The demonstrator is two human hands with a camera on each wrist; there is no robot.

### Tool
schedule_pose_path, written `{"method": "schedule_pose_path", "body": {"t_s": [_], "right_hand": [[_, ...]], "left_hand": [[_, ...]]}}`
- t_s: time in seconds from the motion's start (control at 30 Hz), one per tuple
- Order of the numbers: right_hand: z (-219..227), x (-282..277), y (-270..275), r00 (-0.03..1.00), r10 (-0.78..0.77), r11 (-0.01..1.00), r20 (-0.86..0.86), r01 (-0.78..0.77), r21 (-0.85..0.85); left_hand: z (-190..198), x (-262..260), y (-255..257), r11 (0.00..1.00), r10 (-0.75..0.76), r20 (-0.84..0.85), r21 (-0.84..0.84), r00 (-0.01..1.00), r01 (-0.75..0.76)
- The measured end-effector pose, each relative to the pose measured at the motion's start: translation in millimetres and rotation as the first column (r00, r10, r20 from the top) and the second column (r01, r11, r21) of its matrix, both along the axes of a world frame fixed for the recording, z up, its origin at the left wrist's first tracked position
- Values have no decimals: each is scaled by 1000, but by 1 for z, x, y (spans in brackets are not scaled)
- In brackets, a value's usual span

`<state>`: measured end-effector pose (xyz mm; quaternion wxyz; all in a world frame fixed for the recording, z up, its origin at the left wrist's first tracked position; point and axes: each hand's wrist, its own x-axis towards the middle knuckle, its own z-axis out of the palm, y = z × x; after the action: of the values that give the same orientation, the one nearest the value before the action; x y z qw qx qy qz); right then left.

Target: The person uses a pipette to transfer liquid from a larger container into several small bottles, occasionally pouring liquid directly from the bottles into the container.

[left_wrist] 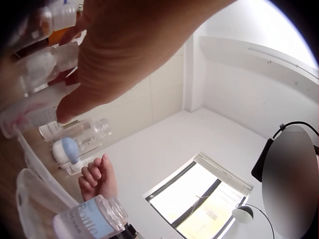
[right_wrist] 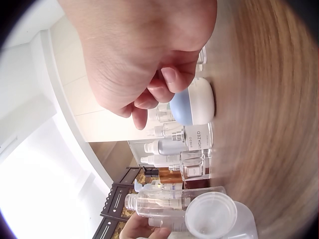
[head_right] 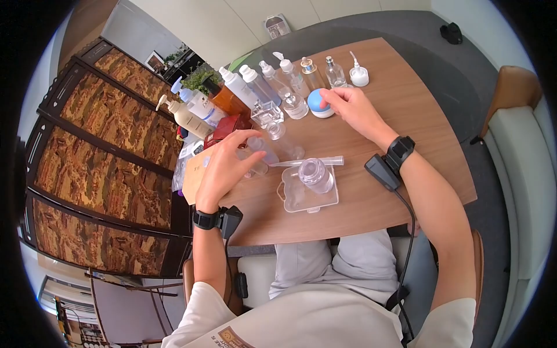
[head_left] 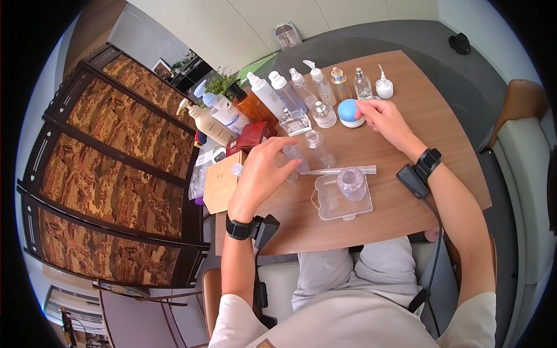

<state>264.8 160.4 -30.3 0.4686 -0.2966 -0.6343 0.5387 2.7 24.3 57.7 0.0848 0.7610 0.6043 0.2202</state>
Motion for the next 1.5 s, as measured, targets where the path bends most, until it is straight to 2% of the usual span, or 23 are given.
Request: {"method": "schedule_pose_path", "body": {"t_s": [0.1,0.4,0.5,0.57,0.67,0.7,0.8,0.83,1.2,1.33,1.5], "right_hand": [[0,0,0,1000,4,1000,0,-4,-2],[-3,1,3,1000,13,1000,14,-13,-11],[-2,0,2,1000,18,1000,18,-18,-17],[-3,1,2,999,18,1000,28,-18,-22],[-4,1,3,999,33,999,22,-33,-4],[-5,1,4,999,33,999,24,-33,-9],[-3,0,3,999,32,999,26,-32,-17],[-3,-1,3,999,25,999,24,-24,-22],[-3,0,4,999,36,998,28,-34,-53],[-2,0,3,999,38,995,14,-37,-89],[-3,-1,2,999,36,995,28,-33,-99]], "left_hand": [[0,-2,-1,1000,0,-32,5,999,0],[-2,1,-2,1000,-10,25,8,1000,9],[0,-3,-4,994,-40,-15,102,999,41],[16,-1,-11,968,25,-41,249,999,-14],[31,7,-20,910,-26,106,415,994,-21],[32,1,-23,897,-51,66,442,996,17],[29,-13,-30,934,14,95,353,995,-47],[27,-9,-29,942,-20,127,333,992,-23],[5,20,-1,914,-135,-100,371,986,163],[9,22,3,903,-142,-13,407,990,135],[0,14,9,905,-131,-37,404,991,135]]}}
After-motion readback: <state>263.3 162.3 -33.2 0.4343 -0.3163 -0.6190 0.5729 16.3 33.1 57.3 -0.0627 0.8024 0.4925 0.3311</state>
